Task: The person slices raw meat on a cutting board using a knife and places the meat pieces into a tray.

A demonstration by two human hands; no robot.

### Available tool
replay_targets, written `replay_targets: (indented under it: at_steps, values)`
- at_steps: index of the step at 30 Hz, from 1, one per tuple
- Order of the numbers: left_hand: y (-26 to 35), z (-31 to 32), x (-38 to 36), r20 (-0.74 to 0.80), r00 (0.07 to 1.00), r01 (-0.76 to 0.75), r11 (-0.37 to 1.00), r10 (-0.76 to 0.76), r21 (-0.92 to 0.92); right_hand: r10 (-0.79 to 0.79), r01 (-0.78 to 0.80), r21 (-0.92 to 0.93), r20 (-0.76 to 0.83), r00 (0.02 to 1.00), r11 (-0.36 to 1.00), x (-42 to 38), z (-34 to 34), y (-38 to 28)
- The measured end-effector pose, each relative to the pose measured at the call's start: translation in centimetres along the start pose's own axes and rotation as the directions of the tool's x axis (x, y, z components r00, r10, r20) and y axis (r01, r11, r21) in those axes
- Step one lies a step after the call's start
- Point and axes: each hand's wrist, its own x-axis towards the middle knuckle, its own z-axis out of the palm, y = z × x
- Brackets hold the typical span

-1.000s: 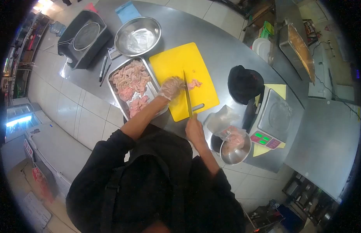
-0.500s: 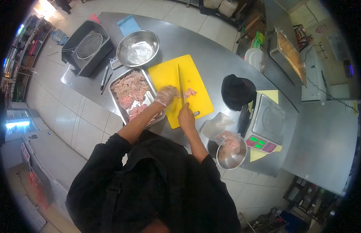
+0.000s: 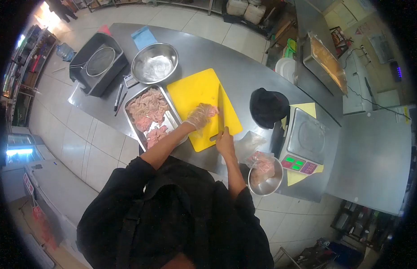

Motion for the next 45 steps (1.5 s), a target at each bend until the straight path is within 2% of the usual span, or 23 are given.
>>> replay_targets:
  at_steps: [3,5,7,9,10,14,16,17,20,22,24,26,27,28,30,33,34,35,36,39,41,43,45]
  values:
    - [-1.6,1.0,-0.8,0.117,0.989,0.04,0.916,-0.093,0.399,-0.035,0.028,0.071,0.095,0.995,0.997,-1.6,1.0,-0.5]
    - [-1.6,-0.3,-1.5,0.053,0.93,0.362,0.932,-0.363,0.025,-0.046,0.037,0.09,0.096,0.994,0.995,-2.5,0.7,-1.8]
    - [3.4,-5.1,-1.2,-0.037,0.92,0.336,0.833,-0.391,-0.439,-0.052,0.033,0.149,0.121,0.991,0.988,-4.0,-0.3,-4.4]
    - [6.7,-10.3,-2.7,-0.139,0.959,0.248,0.969,-0.247,-0.01,-0.123,0.096,0.173,0.154,0.98,0.98,-5.4,-1.4,-7.1]
    - [8.3,-14.1,-3.1,-0.002,0.971,0.238,0.961,-0.24,0.143,-0.221,0.187,0.179,0.192,0.956,0.966,-5.7,-1.3,-7.8]
    - [12.6,-23.9,-7.4,0.113,0.974,0.083,0.778,-0.195,0.623,-0.222,0.201,0.187,0.098,0.97,0.961,-5.5,0.5,-7.6]
    - [14.7,-26.1,-7.4,-0.033,0.736,0.584,0.61,-0.676,0.535,-0.18,0.163,0.193,0.077,0.981,0.968,-5.1,0.6,-7.1]
    - [14.7,-26.2,-7.5,-0.024,0.739,0.576,0.613,-0.673,0.541,-0.129,0.121,0.24,0.015,0.992,0.963,-5.0,0.2,-6.5]
    - [12.9,-23.5,-6.8,-0.073,0.839,0.52,0.758,-0.539,0.392,0.026,-0.004,0.273,-0.077,0.997,0.962,-5.1,-0.7,-3.2]
    - [10.3,-19.7,-6.1,0.064,0.959,0.24,0.915,-0.274,0.325,-0.014,0.071,0.299,-0.19,0.982,0.952,-5.6,0.0,-0.2]
    - [14.9,-13.5,-3.1,0.231,0.887,0.386,0.917,-0.399,0.104,0.067,-0.02,0.25,-0.183,0.981,0.968,-6.5,0.3,1.6]
    - [20.2,-7.6,0.2,0.443,0.888,0.091,0.992,-0.122,0.09,0.13,-0.096,0.207,-0.154,0.979,0.974,-7.0,1.4,2.9]
    - [18.3,-3.4,-0.9,0.461,0.821,-0.286,0.941,0.338,-0.181,0.153,-0.12,0.183,-0.176,0.972,0.976,-7.6,2.6,3.3]
    - [20.6,0.2,-1.0,0.462,0.829,-0.135,0.916,0.313,-0.379,0.169,-0.138,0.159,-0.196,0.966,0.977,-8.3,4.2,3.7]
    - [25.8,5.4,-0.3,0.568,0.746,-0.166,0.924,0.346,-0.345,0.185,-0.163,0.111,-0.227,0.956,0.98,-9.8,7.1,4.1]
    - [27.6,13.3,-0.5,0.898,0.386,-0.394,0.918,0.21,-0.045,0.125,-0.111,0.07,-0.247,0.961,0.991,-12.3,7.4,2.9]
    - [26.0,15.7,-1.5,0.89,0.415,-0.388,0.922,0.189,-0.015,0.082,-0.068,0.063,-0.256,0.963,0.996,-12.7,6.7,2.4]
    - [23.5,18.0,-3.3,0.694,0.57,-0.645,0.763,0.439,0.046,0.043,-0.031,0.053,-0.239,0.97,0.998,-12.4,5.9,1.8]
    - [22.1,19.2,-4.3,0.458,0.567,-0.816,0.543,0.684,0.2,0.067,-0.047,0.108,-0.187,0.98,0.993,-12.3,5.0,1.3]
    - [22.0,18.3,-4.2,0.769,0.436,-0.764,0.644,0.467,0.041,0.16,-0.148,0.269,-0.022,0.987,0.952,-12.6,3.3,0.0]
    - [20.3,18.0,-3.6,0.752,0.443,-0.716,0.698,0.487,-0.03,0.176,-0.18,0.307,0.041,0.984,0.934,-12.9,3.6,0.6]
    - [18.9,17.4,-2.1,0.726,0.455,-0.667,0.738,0.515,-0.105,-0.272,0.321,0.196,-0.242,0.931,0.926,-12.7,5.5,3.2]
    - [19.1,15.3,1.1,0.748,0.462,-0.404,0.864,0.476,-0.3,-0.197,0.218,0.19,-0.127,0.972,0.957,-12.2,5.8,4.6]
